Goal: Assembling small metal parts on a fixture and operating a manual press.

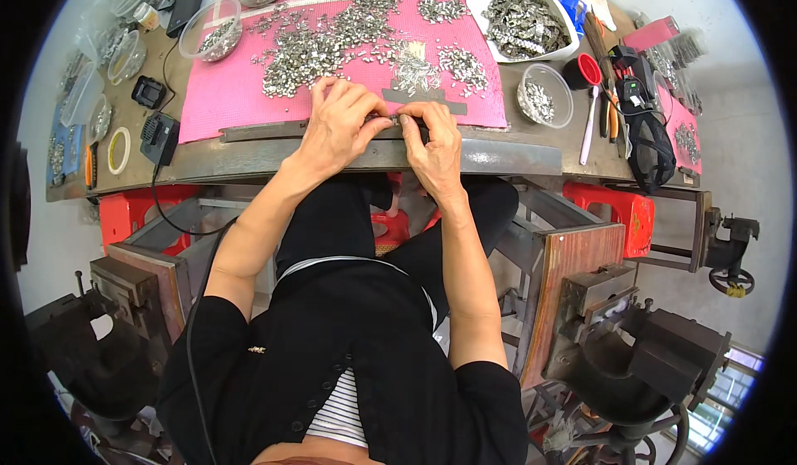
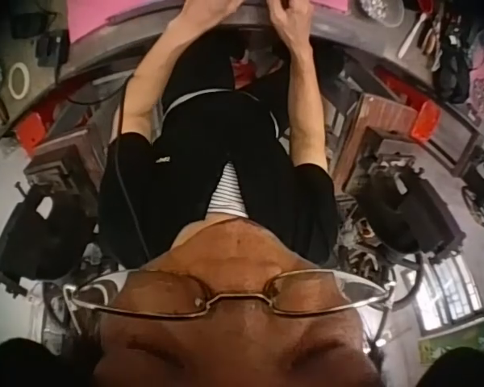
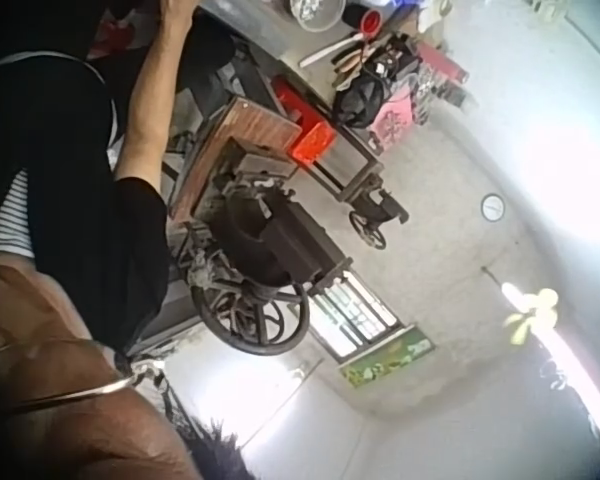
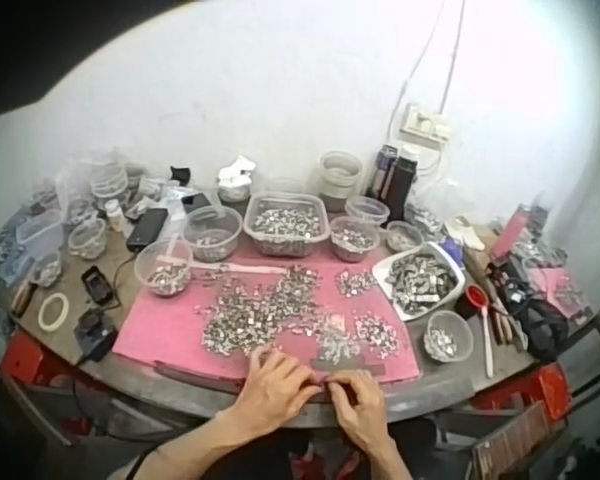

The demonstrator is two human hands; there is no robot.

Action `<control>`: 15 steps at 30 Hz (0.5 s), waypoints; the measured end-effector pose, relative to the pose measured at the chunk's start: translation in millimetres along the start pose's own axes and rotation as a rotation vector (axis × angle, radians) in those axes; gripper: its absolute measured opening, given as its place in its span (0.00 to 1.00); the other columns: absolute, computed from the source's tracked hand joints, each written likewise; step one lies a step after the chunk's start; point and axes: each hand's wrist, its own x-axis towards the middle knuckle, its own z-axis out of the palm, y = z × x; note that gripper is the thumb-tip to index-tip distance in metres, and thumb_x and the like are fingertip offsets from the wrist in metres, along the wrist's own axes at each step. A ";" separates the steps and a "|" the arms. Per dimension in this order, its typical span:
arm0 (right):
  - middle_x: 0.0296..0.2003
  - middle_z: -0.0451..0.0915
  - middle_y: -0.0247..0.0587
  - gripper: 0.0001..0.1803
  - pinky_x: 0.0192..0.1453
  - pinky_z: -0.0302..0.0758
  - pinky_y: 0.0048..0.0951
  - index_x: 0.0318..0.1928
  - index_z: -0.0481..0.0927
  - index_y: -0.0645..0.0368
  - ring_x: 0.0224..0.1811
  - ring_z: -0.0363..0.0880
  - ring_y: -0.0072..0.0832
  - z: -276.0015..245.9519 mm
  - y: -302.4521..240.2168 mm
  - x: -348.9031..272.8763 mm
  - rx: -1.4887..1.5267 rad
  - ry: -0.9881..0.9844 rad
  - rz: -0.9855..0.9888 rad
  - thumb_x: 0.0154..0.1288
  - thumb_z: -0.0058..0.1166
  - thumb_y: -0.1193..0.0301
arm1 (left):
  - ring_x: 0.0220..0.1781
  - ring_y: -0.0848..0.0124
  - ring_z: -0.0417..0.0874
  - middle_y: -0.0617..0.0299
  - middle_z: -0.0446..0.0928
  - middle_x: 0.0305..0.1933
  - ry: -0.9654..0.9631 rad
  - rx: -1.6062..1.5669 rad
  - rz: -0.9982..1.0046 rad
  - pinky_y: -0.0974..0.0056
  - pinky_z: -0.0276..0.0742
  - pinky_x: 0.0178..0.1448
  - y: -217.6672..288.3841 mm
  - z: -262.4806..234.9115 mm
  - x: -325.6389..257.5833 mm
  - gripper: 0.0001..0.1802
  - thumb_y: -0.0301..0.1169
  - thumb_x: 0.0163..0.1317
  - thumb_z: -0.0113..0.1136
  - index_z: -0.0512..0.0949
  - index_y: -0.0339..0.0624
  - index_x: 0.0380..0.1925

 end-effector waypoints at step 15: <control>0.37 0.83 0.38 0.06 0.51 0.71 0.36 0.40 0.83 0.59 0.43 0.79 0.38 5.2 -2.6 1.8 -0.050 0.040 -0.036 0.63 0.65 0.76 | 0.44 0.63 0.79 0.63 0.80 0.36 0.083 0.006 -0.025 0.54 0.65 0.63 3.8 1.5 -7.4 0.10 0.30 0.59 0.70 0.84 0.44 0.41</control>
